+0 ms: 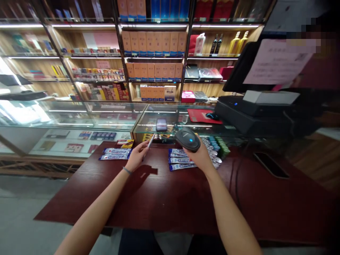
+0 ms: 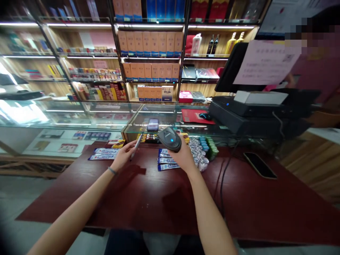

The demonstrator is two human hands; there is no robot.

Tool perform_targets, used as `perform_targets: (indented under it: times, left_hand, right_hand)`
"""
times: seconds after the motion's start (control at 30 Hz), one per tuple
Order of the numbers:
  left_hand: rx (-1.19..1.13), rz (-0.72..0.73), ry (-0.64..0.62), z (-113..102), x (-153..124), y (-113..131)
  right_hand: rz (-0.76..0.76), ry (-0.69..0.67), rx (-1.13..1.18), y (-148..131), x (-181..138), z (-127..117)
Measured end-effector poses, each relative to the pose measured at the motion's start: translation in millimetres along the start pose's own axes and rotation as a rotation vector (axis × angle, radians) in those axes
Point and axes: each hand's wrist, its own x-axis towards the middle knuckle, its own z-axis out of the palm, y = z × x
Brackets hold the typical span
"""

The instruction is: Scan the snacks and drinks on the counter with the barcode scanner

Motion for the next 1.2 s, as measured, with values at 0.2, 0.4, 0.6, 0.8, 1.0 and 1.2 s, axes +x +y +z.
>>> perform_targets:
  times: [0.2, 0.4, 0.6, 0.8, 1.0, 1.2]
  left_hand:
    - [0.313, 0.239, -0.104, 67, 5, 5]
    - [0.621, 0.492, -0.243, 126, 7, 2]
    - [0.898, 0.557, -0.346, 161, 12, -5]
    - [1.045, 0.544, -0.420, 177, 12, -14]
    - [1.059, 0.540, -0.408, 179, 10, -18]
    - [0.973, 0.583, -0.393, 172, 11, -15]
  right_hand:
    - [0.106, 0.129, 0.092, 5, 3, -37]
    - [0.151, 0.171, 0.132, 13, -3, -68]
    - [0.166, 0.203, 0.129, 23, -17, -94]
    - [0.201, 0.201, 0.074, 41, -33, -114]
    - [0.217, 0.216, 0.075, 43, -34, -118]
    - [0.155, 0.262, 0.014, 35, -25, -109]
